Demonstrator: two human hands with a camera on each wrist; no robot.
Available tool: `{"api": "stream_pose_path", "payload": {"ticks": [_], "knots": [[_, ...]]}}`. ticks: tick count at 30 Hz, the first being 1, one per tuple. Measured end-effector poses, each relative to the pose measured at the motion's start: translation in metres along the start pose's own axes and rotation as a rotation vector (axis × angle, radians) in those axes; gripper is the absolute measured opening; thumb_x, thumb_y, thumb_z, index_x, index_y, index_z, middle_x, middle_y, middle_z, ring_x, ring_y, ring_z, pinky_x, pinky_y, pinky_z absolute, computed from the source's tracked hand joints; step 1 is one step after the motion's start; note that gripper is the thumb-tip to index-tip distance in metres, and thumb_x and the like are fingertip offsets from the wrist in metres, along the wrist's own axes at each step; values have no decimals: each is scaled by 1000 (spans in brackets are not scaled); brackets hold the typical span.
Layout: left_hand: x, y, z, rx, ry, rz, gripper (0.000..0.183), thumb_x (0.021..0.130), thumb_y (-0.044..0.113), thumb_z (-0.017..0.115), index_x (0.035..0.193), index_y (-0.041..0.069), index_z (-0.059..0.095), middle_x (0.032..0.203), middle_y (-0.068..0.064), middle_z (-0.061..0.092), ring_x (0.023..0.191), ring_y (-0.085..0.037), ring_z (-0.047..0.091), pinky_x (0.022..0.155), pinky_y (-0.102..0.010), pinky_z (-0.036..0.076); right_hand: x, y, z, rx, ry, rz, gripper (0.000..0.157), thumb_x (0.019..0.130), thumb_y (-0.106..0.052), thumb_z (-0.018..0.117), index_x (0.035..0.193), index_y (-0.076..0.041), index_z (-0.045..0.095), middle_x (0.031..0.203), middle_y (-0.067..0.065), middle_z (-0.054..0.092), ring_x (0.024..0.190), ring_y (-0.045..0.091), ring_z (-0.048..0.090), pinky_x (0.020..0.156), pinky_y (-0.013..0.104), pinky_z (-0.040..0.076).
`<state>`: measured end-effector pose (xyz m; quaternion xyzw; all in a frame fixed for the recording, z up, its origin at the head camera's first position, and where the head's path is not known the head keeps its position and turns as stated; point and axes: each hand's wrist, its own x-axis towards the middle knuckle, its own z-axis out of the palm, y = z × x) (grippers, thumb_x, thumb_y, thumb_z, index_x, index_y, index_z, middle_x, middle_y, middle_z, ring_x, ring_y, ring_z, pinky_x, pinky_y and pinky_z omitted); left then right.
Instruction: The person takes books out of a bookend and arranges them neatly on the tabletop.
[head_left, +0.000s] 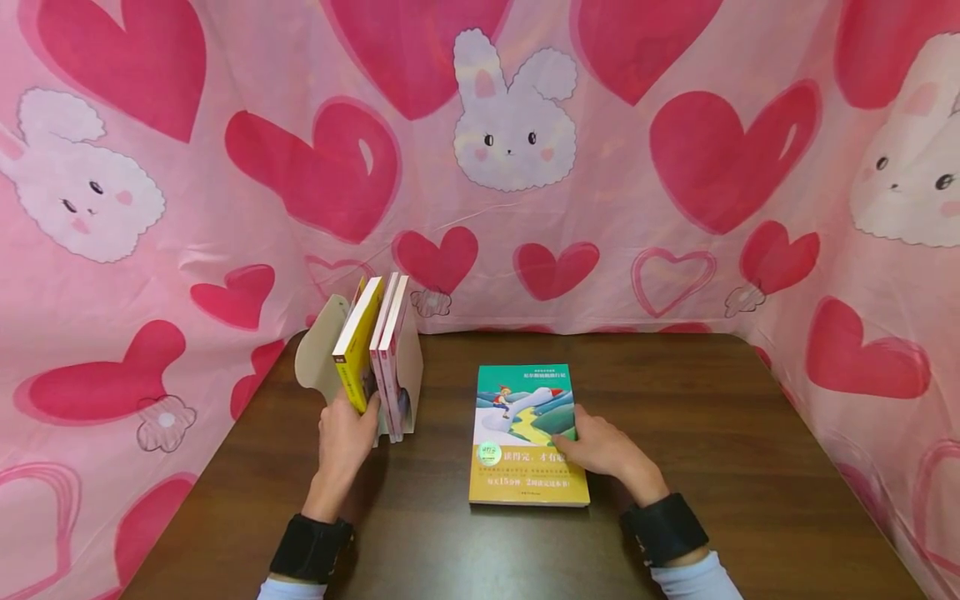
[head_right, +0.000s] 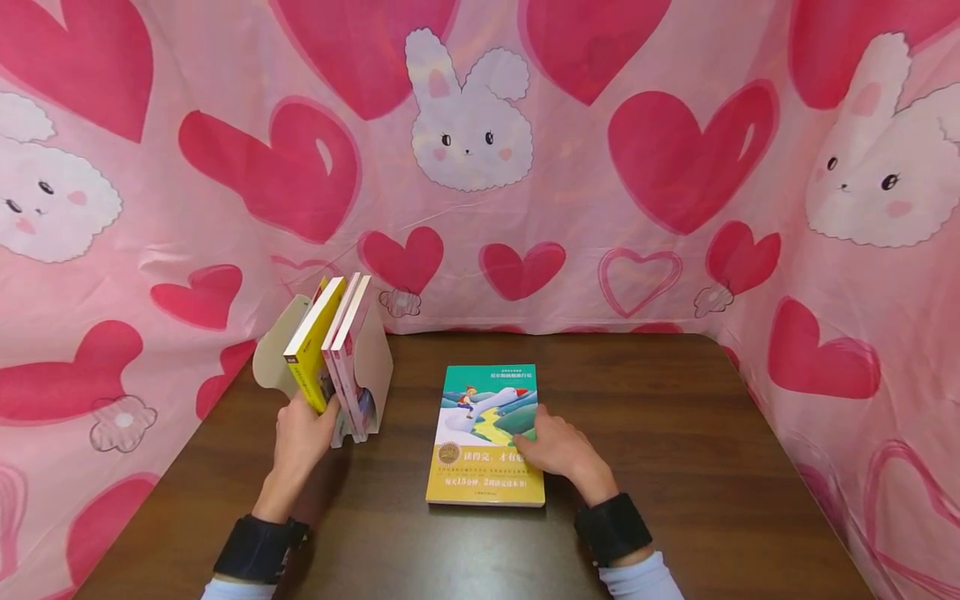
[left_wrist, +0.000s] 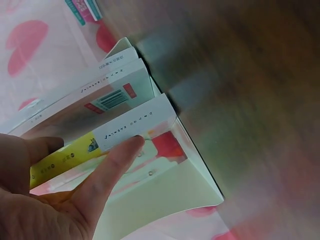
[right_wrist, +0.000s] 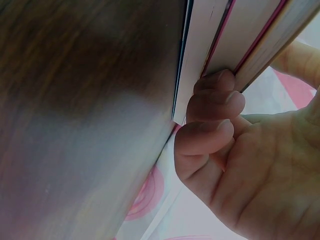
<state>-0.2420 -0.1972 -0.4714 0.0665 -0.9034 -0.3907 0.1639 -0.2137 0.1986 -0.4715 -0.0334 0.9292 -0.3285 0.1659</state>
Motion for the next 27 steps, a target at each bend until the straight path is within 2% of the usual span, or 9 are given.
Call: {"api": "stream_pose_path", "payload": {"ticks": [10, 13, 20, 27], "knots": [[-5, 0, -2, 2, 29, 21, 53, 101, 25, 69, 141, -5, 53, 118, -32, 70, 84, -44, 74, 71, -56, 62, 2, -1, -1, -15, -1, -5, 80, 100, -40, 70, 154, 7, 34, 121, 14, 60, 107, 30, 59, 97, 59, 51], [-4, 1, -3, 11, 33, 9, 52, 101, 29, 67, 140, -4, 55, 116, -30, 71, 83, -43, 74, 70, -54, 62, 3, -1, -1, -17, -5, -3, 80, 100, -41, 70, 153, 8, 35, 121, 15, 60, 108, 31, 58, 98, 60, 51], [-1, 4, -5, -3, 24, -7, 52, 103, 31, 66, 139, -6, 57, 121, -31, 70, 94, -48, 74, 76, -57, 61, 4, 0, 0, -12, -10, 1, 77, 100, -39, 70, 153, 7, 36, 115, 12, 60, 105, 28, 59, 92, 54, 53], [-1, 7, -5, -16, 33, 8, 50, 104, 31, 67, 136, -6, 58, 112, -30, 72, 81, -42, 75, 66, -51, 62, 3, -2, -4, -7, -23, -1, 80, 100, -41, 70, 153, 8, 35, 118, 13, 61, 107, 29, 59, 95, 57, 52]]}}
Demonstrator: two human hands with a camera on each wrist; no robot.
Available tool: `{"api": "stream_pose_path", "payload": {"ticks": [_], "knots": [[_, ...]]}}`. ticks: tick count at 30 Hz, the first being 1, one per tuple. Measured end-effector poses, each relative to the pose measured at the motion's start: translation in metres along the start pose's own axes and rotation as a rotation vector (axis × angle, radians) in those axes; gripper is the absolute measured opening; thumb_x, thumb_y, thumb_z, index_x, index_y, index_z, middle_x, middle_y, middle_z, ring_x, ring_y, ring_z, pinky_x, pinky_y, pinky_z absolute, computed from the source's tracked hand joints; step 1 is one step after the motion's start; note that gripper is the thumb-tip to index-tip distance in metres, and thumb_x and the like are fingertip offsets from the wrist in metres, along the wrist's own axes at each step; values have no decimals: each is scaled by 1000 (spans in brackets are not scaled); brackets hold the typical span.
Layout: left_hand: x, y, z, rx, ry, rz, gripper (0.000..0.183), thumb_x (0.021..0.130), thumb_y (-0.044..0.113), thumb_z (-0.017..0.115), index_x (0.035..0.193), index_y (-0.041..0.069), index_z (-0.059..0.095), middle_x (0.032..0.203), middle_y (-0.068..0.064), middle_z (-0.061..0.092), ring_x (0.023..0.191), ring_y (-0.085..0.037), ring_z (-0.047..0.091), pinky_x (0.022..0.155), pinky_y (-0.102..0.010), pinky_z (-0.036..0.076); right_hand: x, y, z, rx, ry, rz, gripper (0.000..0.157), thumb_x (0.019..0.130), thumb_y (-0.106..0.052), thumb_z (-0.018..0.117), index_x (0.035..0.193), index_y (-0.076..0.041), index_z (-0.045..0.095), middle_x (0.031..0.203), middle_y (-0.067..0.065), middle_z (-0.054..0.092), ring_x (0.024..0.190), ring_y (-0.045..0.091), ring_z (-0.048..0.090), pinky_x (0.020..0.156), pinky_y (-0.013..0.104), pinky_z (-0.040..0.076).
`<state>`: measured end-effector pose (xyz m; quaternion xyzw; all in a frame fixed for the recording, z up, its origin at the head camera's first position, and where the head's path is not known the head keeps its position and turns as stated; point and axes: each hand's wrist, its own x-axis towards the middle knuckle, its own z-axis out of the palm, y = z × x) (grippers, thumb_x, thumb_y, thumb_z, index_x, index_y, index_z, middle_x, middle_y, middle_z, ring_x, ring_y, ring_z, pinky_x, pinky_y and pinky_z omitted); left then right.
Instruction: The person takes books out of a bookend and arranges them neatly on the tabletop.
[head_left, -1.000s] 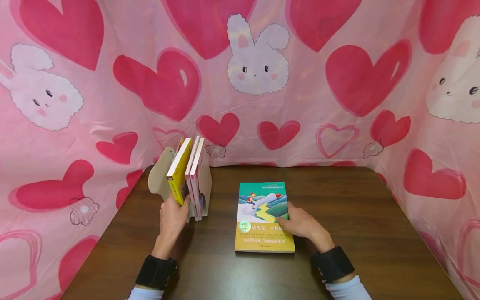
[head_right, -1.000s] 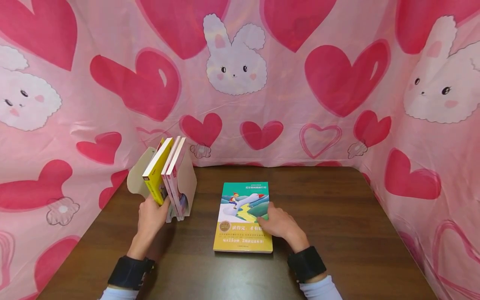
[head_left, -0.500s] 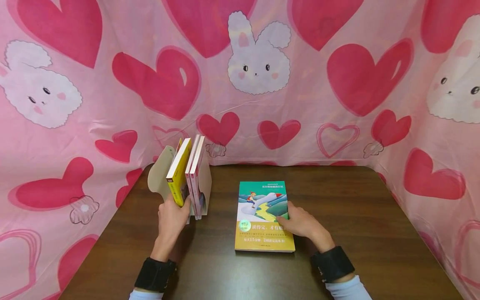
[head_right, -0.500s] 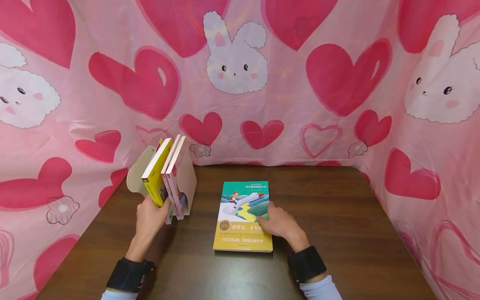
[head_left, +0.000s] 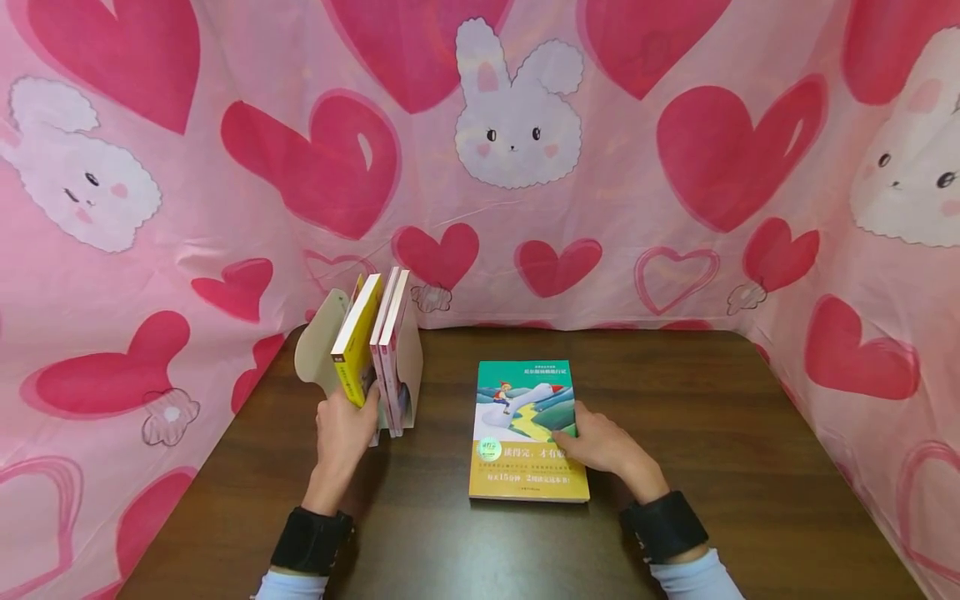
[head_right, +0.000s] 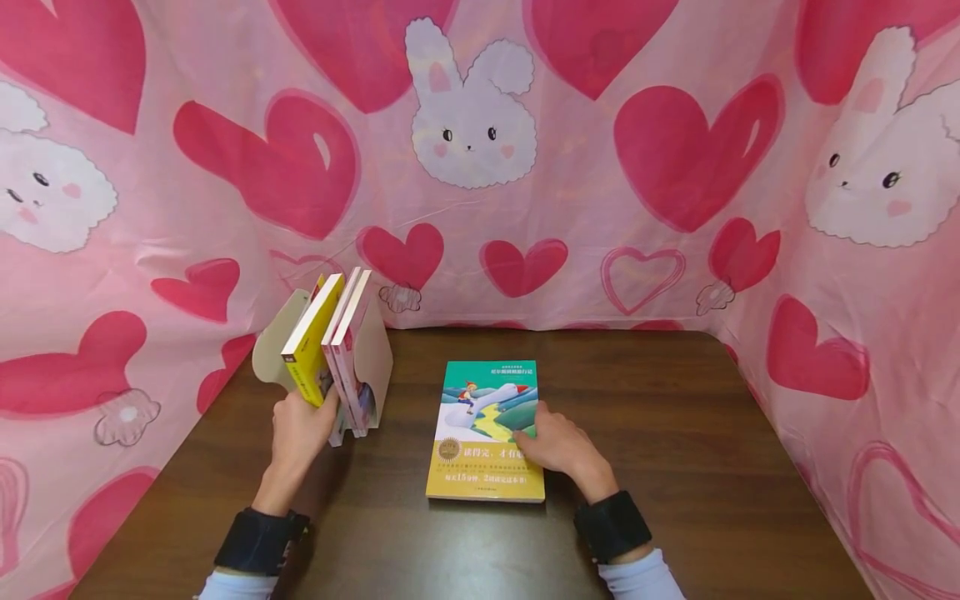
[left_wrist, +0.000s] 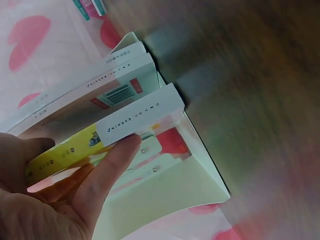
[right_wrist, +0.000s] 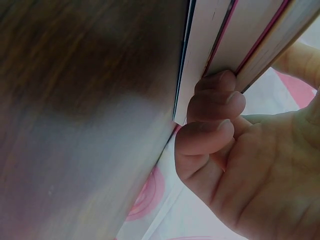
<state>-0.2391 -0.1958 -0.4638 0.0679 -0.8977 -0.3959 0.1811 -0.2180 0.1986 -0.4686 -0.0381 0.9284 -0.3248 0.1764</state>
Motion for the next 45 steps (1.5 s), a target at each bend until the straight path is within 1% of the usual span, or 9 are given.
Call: {"api": "stream_pose_path", "payload": {"ticks": [4, 6, 12, 17, 24, 28, 33, 42, 45], "knots": [[-1, 1, 0, -4, -6, -9, 50, 104, 31, 66, 135, -7, 59, 106, -29, 73, 70, -36, 73, 56, -43, 60, 0, -1, -2, -2, 1, 1, 81, 101, -40, 70, 154, 9, 34, 122, 15, 60, 109, 31, 58, 97, 60, 50], [-1, 2, 0, -1, -6, -12, 50, 103, 32, 66, 133, -8, 60, 103, -28, 73, 67, -33, 71, 54, -42, 59, 0, -1, -2, -7, 2, 1, 81, 101, -41, 69, 154, 9, 34, 122, 16, 60, 109, 31, 58, 98, 61, 50], [-2, 1, -2, 2, -5, 5, 49, 103, 31, 68, 131, -8, 61, 109, -30, 73, 76, -39, 74, 64, -50, 62, 1, 0, -2, -2, -8, 7, 82, 101, -41, 69, 155, 10, 33, 124, 16, 60, 110, 32, 58, 99, 62, 49], [-1, -1, -2, -26, -40, 13, 51, 104, 28, 67, 139, -7, 56, 121, -32, 70, 90, -45, 75, 72, -55, 62, 0, 2, -2, 2, -16, 9, 85, 101, -43, 68, 157, 9, 30, 131, 20, 58, 115, 35, 56, 103, 65, 46], [-2, 0, 0, -24, -36, -3, 48, 104, 28, 66, 133, -10, 59, 107, -31, 72, 76, -40, 75, 59, -45, 62, -2, 0, -2, -25, -2, 0, 87, 102, -42, 67, 156, 14, 28, 138, 25, 56, 118, 37, 55, 107, 66, 43], [-3, 0, 1, -33, -31, 10, 48, 104, 26, 67, 135, -10, 59, 114, -32, 71, 82, -43, 76, 63, -48, 63, -2, -1, -2, -25, -3, 6, 87, 102, -43, 67, 156, 14, 28, 138, 25, 56, 119, 37, 55, 107, 66, 43], [-3, -1, 1, -38, -12, 25, 45, 103, 24, 67, 133, -9, 60, 109, -31, 72, 75, -40, 74, 59, -46, 61, -3, -2, -3, -24, -5, 14, 87, 102, -44, 67, 156, 12, 29, 135, 23, 57, 117, 37, 56, 106, 66, 44], [-7, -1, 0, -45, 7, 19, 47, 104, 25, 68, 134, -9, 60, 105, -30, 73, 71, -39, 74, 54, -42, 60, -3, -4, -2, -18, -6, 19, 84, 102, -43, 68, 156, 10, 31, 132, 21, 58, 114, 36, 56, 104, 66, 46], [-8, 0, -2, -42, 15, 18, 46, 103, 25, 68, 132, -10, 61, 107, -31, 73, 73, -39, 74, 56, -43, 61, -3, -4, -2, -20, -6, 16, 85, 101, -43, 68, 156, 10, 31, 132, 21, 58, 115, 36, 56, 104, 66, 45]]}}
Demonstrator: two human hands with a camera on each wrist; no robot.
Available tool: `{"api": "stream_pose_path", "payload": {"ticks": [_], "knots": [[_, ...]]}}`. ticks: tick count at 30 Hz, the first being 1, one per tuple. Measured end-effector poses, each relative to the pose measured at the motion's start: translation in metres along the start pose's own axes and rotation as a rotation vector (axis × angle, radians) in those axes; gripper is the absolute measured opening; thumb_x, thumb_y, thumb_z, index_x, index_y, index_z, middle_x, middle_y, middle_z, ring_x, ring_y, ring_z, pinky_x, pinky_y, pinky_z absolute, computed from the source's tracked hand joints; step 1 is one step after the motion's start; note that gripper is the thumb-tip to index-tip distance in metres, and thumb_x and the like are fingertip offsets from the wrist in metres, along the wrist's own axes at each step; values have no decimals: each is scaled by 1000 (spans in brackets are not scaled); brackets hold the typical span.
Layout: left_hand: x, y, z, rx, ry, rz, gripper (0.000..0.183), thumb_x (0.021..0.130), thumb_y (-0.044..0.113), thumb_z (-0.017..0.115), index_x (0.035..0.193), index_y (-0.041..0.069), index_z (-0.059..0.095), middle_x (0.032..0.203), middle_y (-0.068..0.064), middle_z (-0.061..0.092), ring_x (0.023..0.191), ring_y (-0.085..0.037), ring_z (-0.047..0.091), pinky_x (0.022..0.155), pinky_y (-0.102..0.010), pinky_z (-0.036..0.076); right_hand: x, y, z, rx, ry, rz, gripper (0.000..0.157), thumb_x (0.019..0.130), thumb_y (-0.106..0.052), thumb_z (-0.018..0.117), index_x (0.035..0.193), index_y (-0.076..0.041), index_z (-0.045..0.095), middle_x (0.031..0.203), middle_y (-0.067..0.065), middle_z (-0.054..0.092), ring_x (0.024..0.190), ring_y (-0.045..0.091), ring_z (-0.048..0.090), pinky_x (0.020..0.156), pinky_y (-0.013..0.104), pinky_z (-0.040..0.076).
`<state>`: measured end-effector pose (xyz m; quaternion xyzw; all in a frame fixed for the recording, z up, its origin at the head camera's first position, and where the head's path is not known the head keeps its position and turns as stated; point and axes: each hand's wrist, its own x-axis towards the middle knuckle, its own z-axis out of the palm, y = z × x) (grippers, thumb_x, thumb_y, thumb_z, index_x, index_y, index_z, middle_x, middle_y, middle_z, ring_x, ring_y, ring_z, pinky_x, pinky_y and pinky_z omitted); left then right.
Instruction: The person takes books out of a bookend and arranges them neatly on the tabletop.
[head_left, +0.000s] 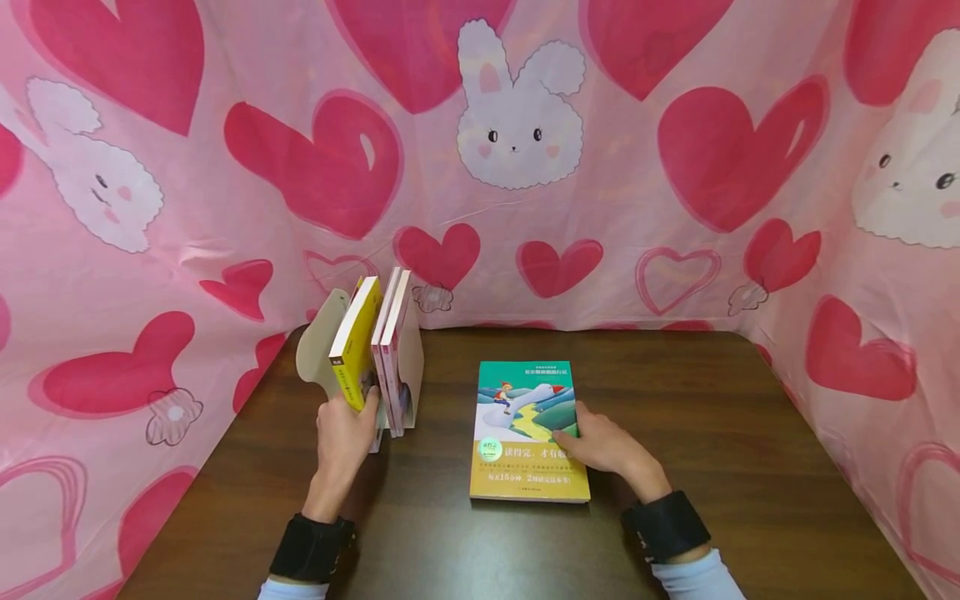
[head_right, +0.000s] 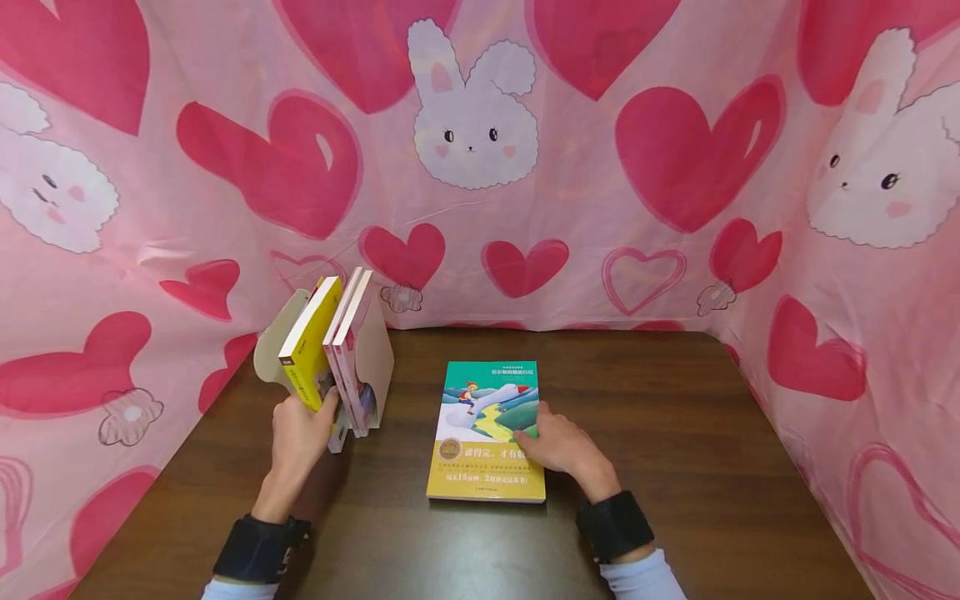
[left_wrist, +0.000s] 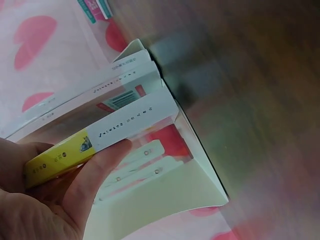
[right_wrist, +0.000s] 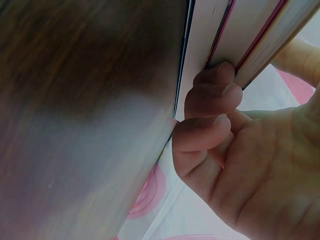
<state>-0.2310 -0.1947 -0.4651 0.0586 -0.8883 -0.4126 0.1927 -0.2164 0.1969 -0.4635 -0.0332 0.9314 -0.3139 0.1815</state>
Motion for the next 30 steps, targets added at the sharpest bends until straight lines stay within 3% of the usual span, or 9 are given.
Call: {"api": "stream_pose_path", "payload": {"ticks": [11, 15, 27, 30], "knots": [[-6, 2, -2, -12, 5, -36, 48, 104, 26, 67, 133, -11, 59, 110, -33, 71, 76, -40, 74, 58, -41, 61, 0, 0, -1, 2, -7, -3, 86, 102, -43, 67, 157, 11, 29, 134, 22, 56, 116, 37, 55, 105, 66, 44], [-8, 2, -2, -4, 29, -24, 45, 104, 26, 67, 128, -12, 62, 107, -32, 72, 76, -41, 74, 61, -45, 62, 0, 1, 0, 4, -9, -3, 86, 102, -44, 67, 157, 10, 29, 132, 21, 57, 115, 36, 55, 104, 66, 45], [-14, 8, -8, -5, 52, -1, 45, 103, 23, 68, 132, -11, 62, 120, -32, 70, 92, -47, 75, 75, -55, 61, 0, 3, -1, 19, -6, -12, 87, 102, -44, 66, 158, 11, 28, 129, 20, 57, 116, 37, 55, 104, 67, 44], [-16, 9, -10, -2, 67, 3, 44, 103, 23, 68, 130, -12, 64, 117, -32, 71, 89, -46, 75, 74, -56, 61, 0, 3, -1, 26, -4, -15, 87, 102, -43, 66, 158, 12, 27, 130, 21, 57, 117, 37, 54, 104, 67, 44]]}}
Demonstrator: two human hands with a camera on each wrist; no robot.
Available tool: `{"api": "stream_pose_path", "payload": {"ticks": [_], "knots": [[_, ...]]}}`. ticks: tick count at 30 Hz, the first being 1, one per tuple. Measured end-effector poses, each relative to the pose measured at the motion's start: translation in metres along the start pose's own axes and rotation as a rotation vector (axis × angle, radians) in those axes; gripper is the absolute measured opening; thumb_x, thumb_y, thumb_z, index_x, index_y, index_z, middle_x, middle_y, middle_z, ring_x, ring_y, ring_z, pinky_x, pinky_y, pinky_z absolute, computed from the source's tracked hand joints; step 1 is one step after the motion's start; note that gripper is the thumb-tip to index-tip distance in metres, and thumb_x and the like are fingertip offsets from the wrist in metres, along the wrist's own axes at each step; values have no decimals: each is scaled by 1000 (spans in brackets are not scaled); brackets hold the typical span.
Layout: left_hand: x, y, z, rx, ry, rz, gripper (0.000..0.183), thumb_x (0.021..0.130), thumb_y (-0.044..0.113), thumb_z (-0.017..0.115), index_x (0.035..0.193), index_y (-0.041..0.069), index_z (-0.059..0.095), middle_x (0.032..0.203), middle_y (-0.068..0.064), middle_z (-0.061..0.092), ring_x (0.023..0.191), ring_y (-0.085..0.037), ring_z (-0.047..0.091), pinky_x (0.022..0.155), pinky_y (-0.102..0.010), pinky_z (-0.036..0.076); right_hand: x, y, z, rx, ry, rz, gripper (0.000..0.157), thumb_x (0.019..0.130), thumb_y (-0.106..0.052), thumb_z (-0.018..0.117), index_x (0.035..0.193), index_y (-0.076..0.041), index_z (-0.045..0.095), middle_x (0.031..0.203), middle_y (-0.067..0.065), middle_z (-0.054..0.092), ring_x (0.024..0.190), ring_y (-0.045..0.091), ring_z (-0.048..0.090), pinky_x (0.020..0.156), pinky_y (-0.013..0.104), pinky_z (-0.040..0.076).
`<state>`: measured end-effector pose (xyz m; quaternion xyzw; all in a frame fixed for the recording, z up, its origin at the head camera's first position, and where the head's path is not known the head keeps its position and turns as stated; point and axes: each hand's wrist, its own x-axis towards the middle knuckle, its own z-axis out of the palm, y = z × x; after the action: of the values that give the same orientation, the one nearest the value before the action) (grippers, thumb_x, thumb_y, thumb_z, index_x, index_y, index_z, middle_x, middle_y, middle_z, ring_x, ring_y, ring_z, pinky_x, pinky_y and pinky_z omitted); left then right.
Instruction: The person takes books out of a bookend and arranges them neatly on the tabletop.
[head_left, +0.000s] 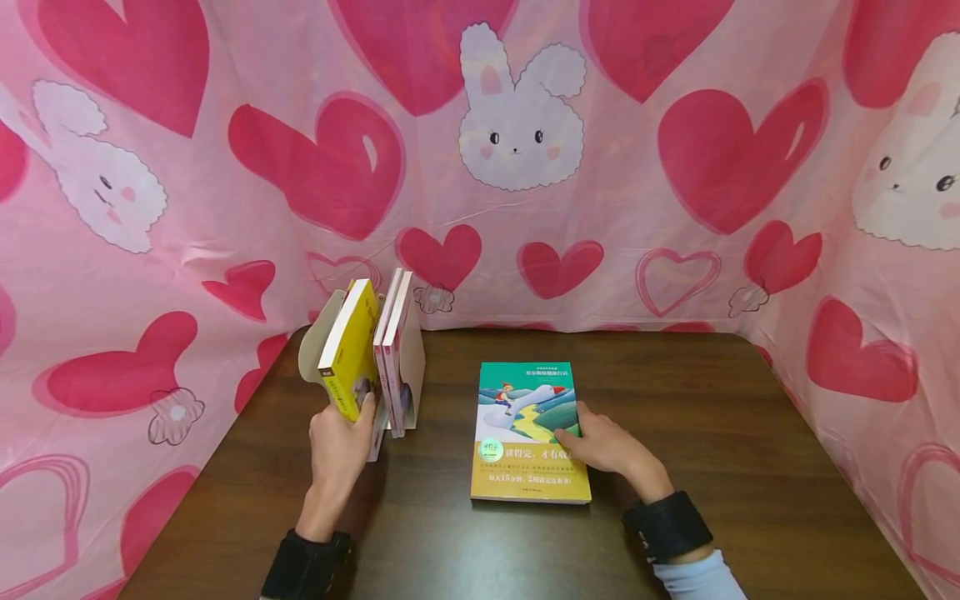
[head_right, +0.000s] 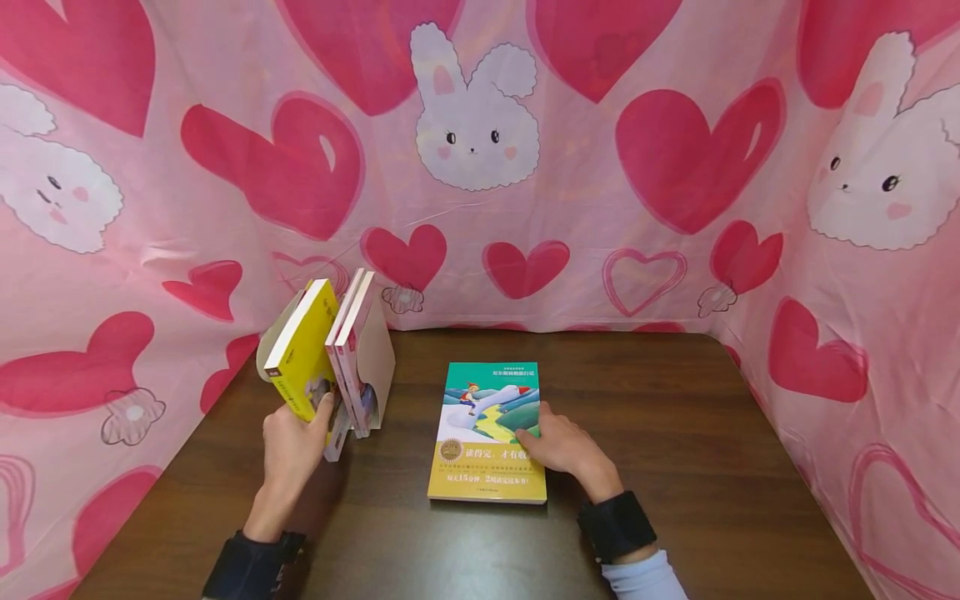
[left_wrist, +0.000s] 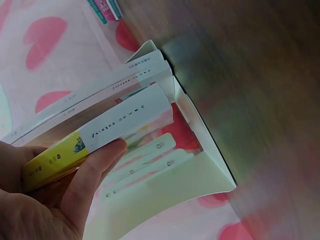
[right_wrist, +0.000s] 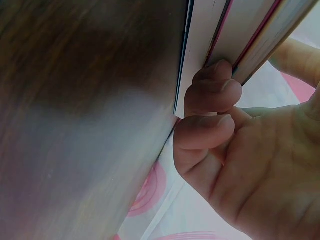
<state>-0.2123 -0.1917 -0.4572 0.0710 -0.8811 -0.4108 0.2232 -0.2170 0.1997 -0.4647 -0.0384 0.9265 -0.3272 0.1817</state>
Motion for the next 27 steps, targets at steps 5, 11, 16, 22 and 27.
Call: {"api": "stream_pose_path", "payload": {"ticks": [5, 11, 16, 22, 27], "knots": [[-2, 2, -1, 3, 19, 9, 42, 103, 22, 69, 126, -12, 66, 114, -32, 72, 85, -45, 75, 72, -57, 62, 0, 1, 0, 8, -3, 2, 89, 103, -43, 66, 158, 13, 25, 137, 24, 54, 121, 39, 53, 106, 68, 41], [-7, 4, -6, -4, 1, -3, 44, 103, 22, 69, 130, -11, 64, 122, -32, 70, 96, -49, 74, 77, -58, 60, 0, 1, -1, 7, -2, -2, 89, 103, -43, 65, 159, 13, 23, 145, 28, 50, 125, 41, 51, 108, 70, 39], [-11, 5, -10, -14, -5, -5, 45, 103, 22, 69, 132, -10, 63, 126, -31, 69, 101, -50, 72, 79, -57, 59, 0, 1, 0, 8, 0, -9, 88, 104, -42, 65, 158, 14, 23, 143, 27, 52, 123, 40, 52, 108, 69, 39], [-12, 7, -12, -2, 13, 23, 41, 101, 17, 72, 129, -12, 65, 119, -32, 70, 95, -50, 73, 76, -60, 59, 1, 0, 0, 7, -1, -7, 88, 104, -42, 64, 158, 14, 23, 142, 27, 52, 123, 40, 52, 108, 69, 39], [-16, 12, -16, 0, 20, 30, 40, 100, 17, 73, 127, -12, 65, 118, -32, 71, 95, -51, 73, 75, -60, 59, 1, 1, 0, 1, -1, -6, 88, 104, -42, 64, 158, 14, 23, 144, 27, 51, 124, 40, 52, 108, 69, 39]]}}
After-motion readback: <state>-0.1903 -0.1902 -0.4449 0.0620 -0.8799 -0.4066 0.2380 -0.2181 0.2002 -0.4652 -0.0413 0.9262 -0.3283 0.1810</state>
